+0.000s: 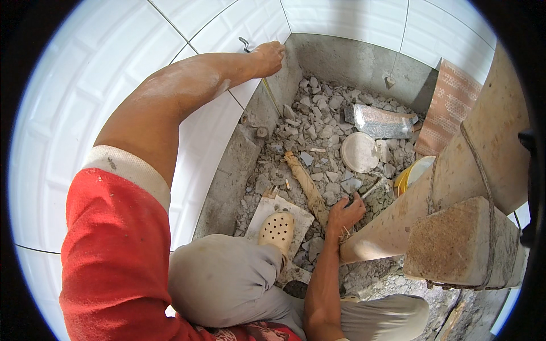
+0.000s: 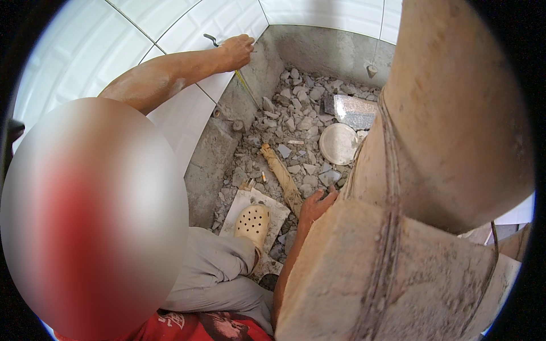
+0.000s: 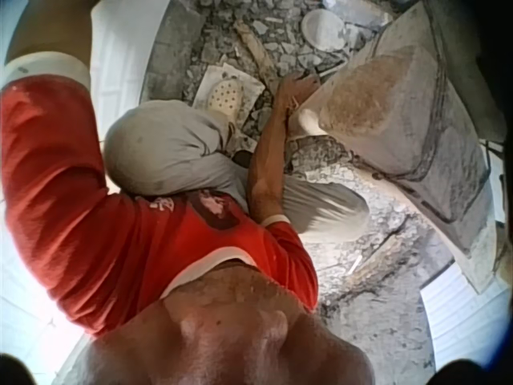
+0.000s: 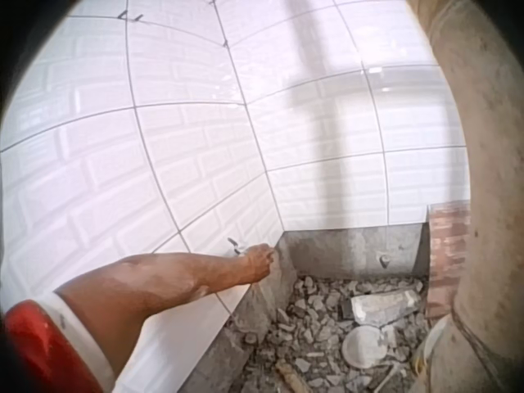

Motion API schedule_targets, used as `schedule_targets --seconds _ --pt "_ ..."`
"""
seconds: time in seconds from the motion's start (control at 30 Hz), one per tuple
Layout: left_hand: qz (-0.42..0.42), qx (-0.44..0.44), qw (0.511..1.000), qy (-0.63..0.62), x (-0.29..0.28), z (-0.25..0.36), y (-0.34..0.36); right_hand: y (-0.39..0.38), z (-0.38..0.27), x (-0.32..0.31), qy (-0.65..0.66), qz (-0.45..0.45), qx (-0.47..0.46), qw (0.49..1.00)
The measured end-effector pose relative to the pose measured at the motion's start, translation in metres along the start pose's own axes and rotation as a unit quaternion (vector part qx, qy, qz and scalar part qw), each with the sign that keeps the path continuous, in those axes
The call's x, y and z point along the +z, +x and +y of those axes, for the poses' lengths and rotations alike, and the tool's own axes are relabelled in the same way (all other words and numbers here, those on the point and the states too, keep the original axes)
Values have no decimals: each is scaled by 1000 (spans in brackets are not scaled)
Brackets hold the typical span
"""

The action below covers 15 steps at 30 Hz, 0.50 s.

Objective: The person positions a dark tile against a wall, then uses a tape measure to measure the wall and floor area. The person also handles a red cloth and a bucket during the process.

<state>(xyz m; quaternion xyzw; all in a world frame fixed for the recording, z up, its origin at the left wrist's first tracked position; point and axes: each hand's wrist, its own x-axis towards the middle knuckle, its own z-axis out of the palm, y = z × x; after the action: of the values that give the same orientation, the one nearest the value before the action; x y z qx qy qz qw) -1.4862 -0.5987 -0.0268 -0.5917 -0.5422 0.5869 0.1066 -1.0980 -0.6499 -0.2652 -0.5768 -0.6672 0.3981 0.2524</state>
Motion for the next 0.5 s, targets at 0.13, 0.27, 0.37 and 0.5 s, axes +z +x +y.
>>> schedule_targets --seconds 0.13,0.27,0.37,0.5 --pt "4 6 1000 -3 2 1 2 1 0 0 -13 0 -11 1000" --pt "-1 6 1000 2 -1 3 2 1 2 -1 -16 0 -8 1000" --pt "-5 11 1000 5 -6 2 0 2 6 -1 2 -4 15 1000" --pt "-44 31 999 6 -13 2 -2 6 16 2 -34 13 -4 999"
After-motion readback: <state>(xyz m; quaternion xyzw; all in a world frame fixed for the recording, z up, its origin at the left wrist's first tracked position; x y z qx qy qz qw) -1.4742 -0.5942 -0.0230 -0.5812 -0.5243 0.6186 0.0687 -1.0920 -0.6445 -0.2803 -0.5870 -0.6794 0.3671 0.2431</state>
